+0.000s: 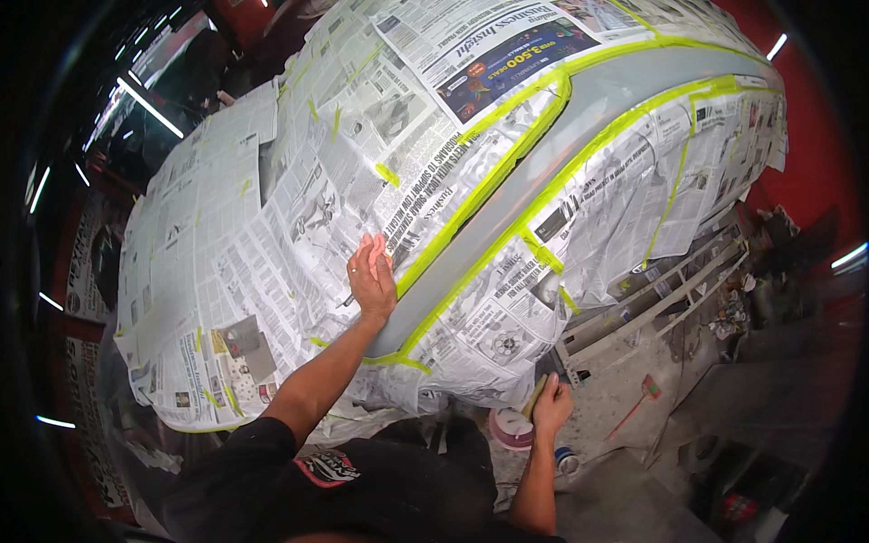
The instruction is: The person applies and smooths body filler along the edges of a car hood covered with newspaper and masking tape. They use a pink cloth to wipe the surface and a metal scraper to level the filler, repeatedly dipping the scraper into a pink bucket to clean it.
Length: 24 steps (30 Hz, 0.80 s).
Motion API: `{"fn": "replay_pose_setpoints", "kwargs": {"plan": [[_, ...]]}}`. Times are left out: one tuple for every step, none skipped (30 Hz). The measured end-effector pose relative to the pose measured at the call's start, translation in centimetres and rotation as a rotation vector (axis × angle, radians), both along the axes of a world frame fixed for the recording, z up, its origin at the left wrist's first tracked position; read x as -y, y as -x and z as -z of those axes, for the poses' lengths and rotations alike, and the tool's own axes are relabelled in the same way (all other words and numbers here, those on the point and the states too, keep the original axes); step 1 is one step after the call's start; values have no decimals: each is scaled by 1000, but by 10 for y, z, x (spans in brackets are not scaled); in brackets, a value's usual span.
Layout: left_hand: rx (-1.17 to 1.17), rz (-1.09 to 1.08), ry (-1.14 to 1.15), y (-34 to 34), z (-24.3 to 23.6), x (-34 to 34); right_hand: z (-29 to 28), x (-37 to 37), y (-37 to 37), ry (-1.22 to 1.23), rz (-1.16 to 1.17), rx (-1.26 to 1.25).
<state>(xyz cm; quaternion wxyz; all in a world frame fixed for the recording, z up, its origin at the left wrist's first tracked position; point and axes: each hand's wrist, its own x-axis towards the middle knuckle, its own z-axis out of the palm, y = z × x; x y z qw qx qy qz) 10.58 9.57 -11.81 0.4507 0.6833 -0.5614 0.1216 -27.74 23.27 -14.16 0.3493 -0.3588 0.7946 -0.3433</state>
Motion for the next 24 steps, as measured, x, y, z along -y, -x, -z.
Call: {"fn": "replay_pose_setpoints", "kwargs": {"plan": [[21,14,7,-5,7,2,18,-30,-1,-27,54,24],[30,28,13,-6,9,4,25,-56,-5,-90,96,42],[-68,40,14,-2,10,4,30,-83,-5,-158,137,47],[-43,33,13,1,4,1,55,-113,-2,-192,160,36],[-23,28,13,5,-7,1,80,-139,2,-224,185,21],[-4,14,13,6,-11,1,89,-159,0,-236,225,72],[-15,25,-12,4,-10,1,96,-176,-5,-251,258,125],[0,34,6,5,-8,2,103,-193,-8,-268,295,182],[16,45,24,7,-7,4,116,-208,-7,-296,335,166],[44,66,49,10,-13,8,132,-219,-11,-319,383,165],[36,135,72,7,-4,14,136,-232,-20,-357,445,166],[-26,169,101,0,-1,21,143,-233,-22,-346,456,274],[-110,228,87,8,6,21,133,-235,-23,-360,505,362],[-3,144,27,24,-4,15,160,-248,-21,-454,528,269],[-301,276,111,14,19,18,194,-262,-20,-468,500,254],[-138,177,8,-11,38,17,233,-277,-17,-456,473,213],[-447,354,29,-2,26,7,240,-269,-13,-611,395,157],[-320,314,-29,-18,20,-6,271,-269,-8,-658,320,151],[-34,178,-100,-23,0,-18,282,-256,-4,-691,237,139],[-118,245,-58,-11,-1,-13,296,-246,6,-744,205,126],[-176,345,-37,-9,2,-5,310,-233,14,-744,296,173],[-141,432,-39,-18,4,8,344,-233,24,-729,329,154],[-82,482,-53,-28,4,13,381,-229,29,-713,332,140],[42,449,-15,-51,5,18,409,-221,32,-550,506,416]]}}
